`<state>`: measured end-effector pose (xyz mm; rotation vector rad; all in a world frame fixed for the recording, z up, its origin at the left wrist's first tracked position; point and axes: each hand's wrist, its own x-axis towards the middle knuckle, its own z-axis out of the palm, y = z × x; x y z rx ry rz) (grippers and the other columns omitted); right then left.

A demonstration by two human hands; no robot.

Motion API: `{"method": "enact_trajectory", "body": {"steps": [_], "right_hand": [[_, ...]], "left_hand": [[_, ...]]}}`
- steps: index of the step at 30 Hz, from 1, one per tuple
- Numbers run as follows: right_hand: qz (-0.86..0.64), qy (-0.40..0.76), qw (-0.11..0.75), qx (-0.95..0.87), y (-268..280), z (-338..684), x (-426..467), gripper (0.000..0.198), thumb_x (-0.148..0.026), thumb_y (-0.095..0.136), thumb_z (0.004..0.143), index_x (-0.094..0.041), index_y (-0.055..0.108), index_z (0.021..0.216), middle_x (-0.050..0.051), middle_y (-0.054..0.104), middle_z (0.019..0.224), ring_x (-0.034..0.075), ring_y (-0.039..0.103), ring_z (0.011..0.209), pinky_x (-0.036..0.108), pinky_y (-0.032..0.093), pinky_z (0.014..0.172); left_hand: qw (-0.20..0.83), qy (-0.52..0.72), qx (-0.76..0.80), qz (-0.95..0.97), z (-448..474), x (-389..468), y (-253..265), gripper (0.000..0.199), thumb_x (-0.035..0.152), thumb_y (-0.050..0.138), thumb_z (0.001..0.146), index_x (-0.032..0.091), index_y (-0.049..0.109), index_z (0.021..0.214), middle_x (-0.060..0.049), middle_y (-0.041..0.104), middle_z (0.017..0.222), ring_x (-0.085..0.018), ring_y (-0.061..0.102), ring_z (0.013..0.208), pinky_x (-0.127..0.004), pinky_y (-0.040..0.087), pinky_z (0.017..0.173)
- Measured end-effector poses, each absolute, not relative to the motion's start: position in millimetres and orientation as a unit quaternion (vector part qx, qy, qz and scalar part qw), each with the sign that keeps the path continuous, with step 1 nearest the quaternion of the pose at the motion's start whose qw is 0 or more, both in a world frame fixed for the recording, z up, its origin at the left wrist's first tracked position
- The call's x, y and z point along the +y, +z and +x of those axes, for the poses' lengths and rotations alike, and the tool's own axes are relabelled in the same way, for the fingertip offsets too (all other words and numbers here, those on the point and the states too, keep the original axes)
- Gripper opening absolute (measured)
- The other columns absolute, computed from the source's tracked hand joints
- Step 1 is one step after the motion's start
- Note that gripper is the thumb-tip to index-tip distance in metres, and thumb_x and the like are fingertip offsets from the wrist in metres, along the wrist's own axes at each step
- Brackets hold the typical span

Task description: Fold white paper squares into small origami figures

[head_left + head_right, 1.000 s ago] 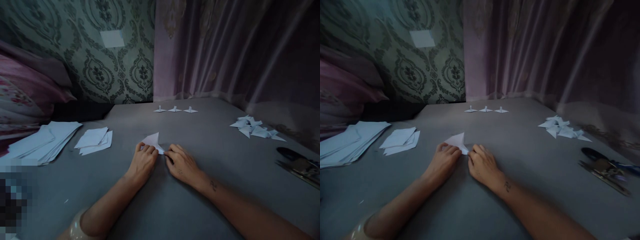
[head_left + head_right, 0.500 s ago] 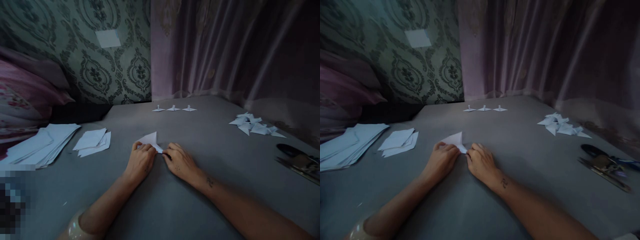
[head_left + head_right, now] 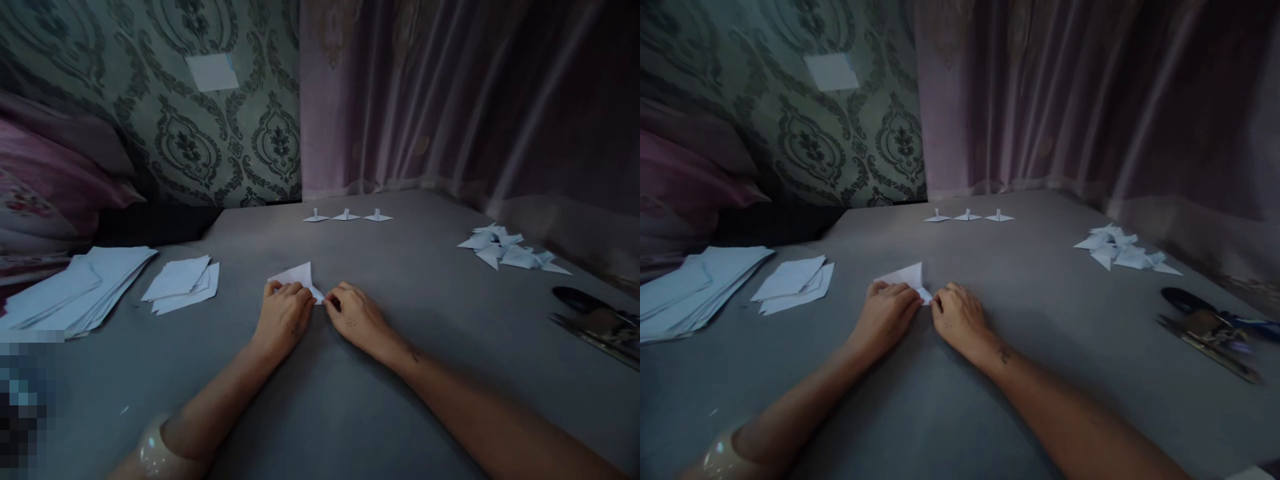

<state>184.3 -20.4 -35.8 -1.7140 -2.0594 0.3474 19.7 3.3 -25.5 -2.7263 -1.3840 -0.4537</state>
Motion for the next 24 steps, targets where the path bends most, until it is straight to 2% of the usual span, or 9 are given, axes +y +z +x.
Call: {"method": "enact_trajectory", "body": {"steps": [9,12,15,18,24], "right_hand": [[-0.634,0.164,0.232,-0.719,-36.2,188.0,-14.4,0.014,-0.023,0.054,0.084,-0.018,0.066,0.081,0.005,0.064,0.086,0.014,0.057,0.077,0.026,0.041,0.071],[-0.611,0.175,0.258,-0.728,-35.9,197.9,-19.1,0.015,-0.018,0.052,0.084,-0.018,0.067,0.086,0.004,0.065,0.086,0.013,0.058,0.076,0.024,0.041,0.07],[-0.59,0.169,0.277,-0.74,-33.6,204.6,-27.8,0.024,-0.011,0.047,0.085,-0.019,0.067,0.097,0.004,0.064,0.088,0.013,0.058,0.078,0.024,0.042,0.071],[-0.571,0.152,0.249,-0.767,-30.0,203.5,-36.6,0.034,-0.007,0.044,0.083,-0.022,0.067,0.102,0.003,0.06,0.088,0.014,0.056,0.082,0.025,0.043,0.074],[-0.55,0.09,0.187,-0.809,-27.9,195.6,-44.3,0.038,-0.006,0.044,0.084,-0.022,0.064,0.112,0.006,0.056,0.094,0.017,0.051,0.09,0.029,0.042,0.08]], "left_hand": [[0.015,-0.145,-0.448,-0.882,19.5,10.7,-27.1,0.025,0.029,0.045,0.091,0.018,0.064,0.079,-0.004,0.067,0.081,-0.02,0.059,0.079,-0.038,0.027,0.081],[0.012,-0.141,-0.441,-0.886,19.3,12.2,-26.4,0.025,0.029,0.045,0.091,0.019,0.064,0.079,-0.004,0.067,0.08,-0.02,0.059,0.079,-0.038,0.026,0.081],[0.009,-0.141,-0.437,-0.889,18.7,12.7,-25.5,0.023,0.028,0.045,0.091,0.018,0.064,0.08,-0.003,0.067,0.08,-0.019,0.06,0.079,-0.038,0.026,0.08],[0.006,-0.144,-0.434,-0.89,17.8,13.1,-25.7,0.022,0.027,0.046,0.09,0.018,0.063,0.081,-0.003,0.067,0.08,-0.019,0.059,0.079,-0.038,0.026,0.08],[0.001,-0.158,-0.423,-0.892,16.2,14.4,-26.7,0.023,0.026,0.044,0.091,0.019,0.063,0.08,-0.002,0.067,0.079,-0.019,0.059,0.077,-0.038,0.026,0.078]]}}
